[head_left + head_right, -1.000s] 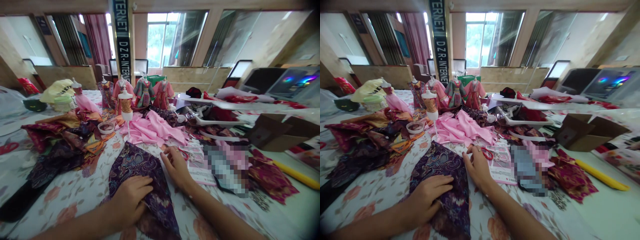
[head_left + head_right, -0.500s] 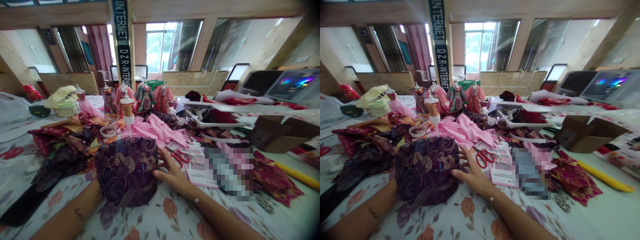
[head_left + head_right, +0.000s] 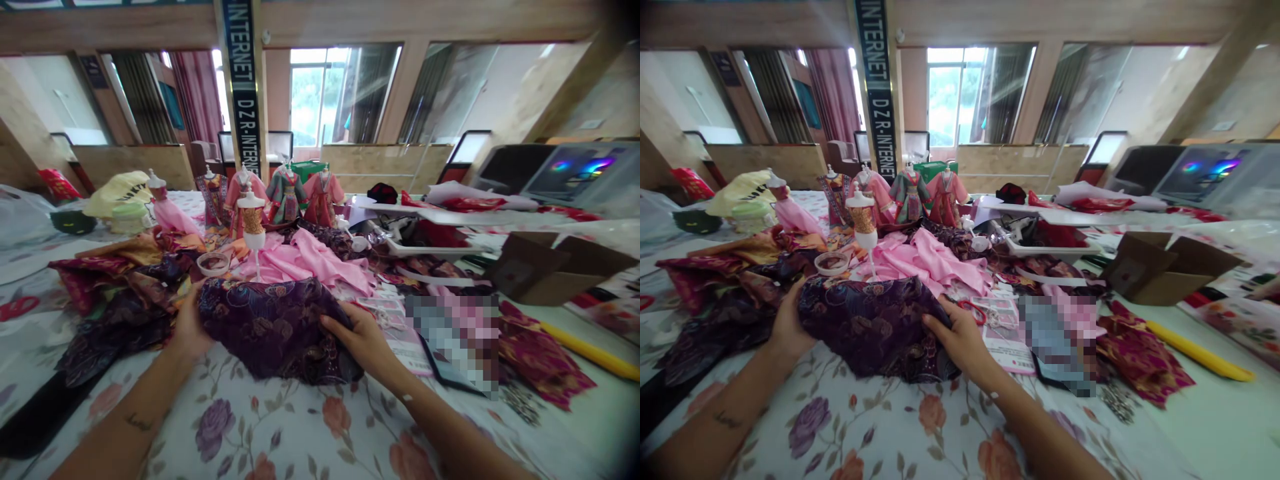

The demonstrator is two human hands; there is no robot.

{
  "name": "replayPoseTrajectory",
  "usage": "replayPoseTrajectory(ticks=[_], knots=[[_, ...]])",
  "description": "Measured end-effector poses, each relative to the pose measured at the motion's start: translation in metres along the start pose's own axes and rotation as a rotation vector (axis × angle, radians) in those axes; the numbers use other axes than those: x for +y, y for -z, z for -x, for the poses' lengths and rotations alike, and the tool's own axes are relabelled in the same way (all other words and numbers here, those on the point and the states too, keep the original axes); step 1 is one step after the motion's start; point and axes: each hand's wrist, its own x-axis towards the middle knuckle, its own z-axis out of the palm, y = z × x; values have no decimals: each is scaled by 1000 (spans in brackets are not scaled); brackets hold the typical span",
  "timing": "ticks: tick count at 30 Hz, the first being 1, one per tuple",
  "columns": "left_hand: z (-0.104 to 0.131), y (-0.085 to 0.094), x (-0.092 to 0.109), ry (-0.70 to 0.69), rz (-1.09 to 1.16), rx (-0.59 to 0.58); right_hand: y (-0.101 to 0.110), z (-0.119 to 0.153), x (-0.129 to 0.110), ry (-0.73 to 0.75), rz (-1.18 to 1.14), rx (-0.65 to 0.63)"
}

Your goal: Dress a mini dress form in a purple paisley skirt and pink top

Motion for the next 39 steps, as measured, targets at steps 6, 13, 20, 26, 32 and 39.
replayPoseTrajectory(ticks=[6, 13, 20, 26, 32, 39], knots=[[0, -1, 10, -220, -441, 1, 2, -2, 3, 22, 72, 6], [-3, 6, -3, -89, -925, -371, 7, -2, -3, -83, -28, 12], [-14, -8, -21, -194, -1263, -411, 10, -1, -6, -200, -312, -138], [-16, -15, -6, -287, -1237, -330, 7, 1, -4, -150, -189, -125], [15, -20, 28, -1036, -1243, 93, 1, -12, -32, 444, 428, 244], [48, 3, -18, -970, -1595, -582, -18, -34, -20, 304, 726, 272]])
